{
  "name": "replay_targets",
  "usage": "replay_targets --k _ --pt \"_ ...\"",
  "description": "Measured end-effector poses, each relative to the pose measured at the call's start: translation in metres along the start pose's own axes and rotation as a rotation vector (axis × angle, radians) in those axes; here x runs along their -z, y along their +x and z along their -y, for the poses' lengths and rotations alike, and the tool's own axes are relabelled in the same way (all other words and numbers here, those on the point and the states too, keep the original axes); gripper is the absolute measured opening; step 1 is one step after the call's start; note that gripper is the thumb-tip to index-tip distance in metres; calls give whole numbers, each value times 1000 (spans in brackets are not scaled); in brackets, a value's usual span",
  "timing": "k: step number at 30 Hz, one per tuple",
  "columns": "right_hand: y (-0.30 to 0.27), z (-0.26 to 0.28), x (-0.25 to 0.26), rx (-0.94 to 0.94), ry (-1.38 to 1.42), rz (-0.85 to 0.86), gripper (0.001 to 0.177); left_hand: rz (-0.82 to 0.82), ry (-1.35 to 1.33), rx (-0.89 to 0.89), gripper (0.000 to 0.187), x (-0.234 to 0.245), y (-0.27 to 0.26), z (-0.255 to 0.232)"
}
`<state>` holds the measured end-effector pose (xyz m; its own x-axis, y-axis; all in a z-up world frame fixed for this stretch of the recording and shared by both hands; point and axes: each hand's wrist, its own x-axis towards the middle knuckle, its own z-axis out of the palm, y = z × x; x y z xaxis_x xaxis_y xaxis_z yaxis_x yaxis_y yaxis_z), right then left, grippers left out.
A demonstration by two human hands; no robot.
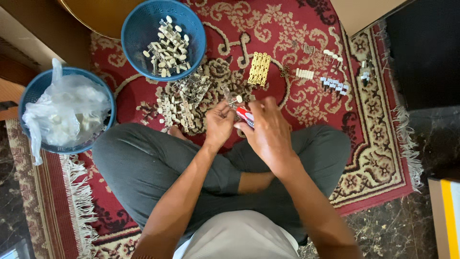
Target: The person sits on a rug and assembles small white plastic knobs onto metal frames using a red-handled tool. They pick up frames and knobs from the floor and a blue basket, apply the tool to secure the knobs, and place the finished units aside.
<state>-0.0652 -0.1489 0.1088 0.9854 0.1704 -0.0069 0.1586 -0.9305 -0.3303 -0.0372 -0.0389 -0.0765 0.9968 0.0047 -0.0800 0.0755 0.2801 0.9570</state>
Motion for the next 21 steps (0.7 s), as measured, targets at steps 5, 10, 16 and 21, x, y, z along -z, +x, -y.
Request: replay_targets --k 5,10,16,21 --pt "-7 -10 -17 -52 -119 -86 37 -39 -64 11 38 1 1 -6" --pt "-2 2 7 65 -21 -77 22 -39 -52 0 41 -1 2 -2" --pt "-8 -17 -23 9 -93 -118 37 -42 -62 26 36 0 0 -11" --pt "-3 -10 -7 131 -176 -247 25 -59 -70 52 34 5 -1 5"
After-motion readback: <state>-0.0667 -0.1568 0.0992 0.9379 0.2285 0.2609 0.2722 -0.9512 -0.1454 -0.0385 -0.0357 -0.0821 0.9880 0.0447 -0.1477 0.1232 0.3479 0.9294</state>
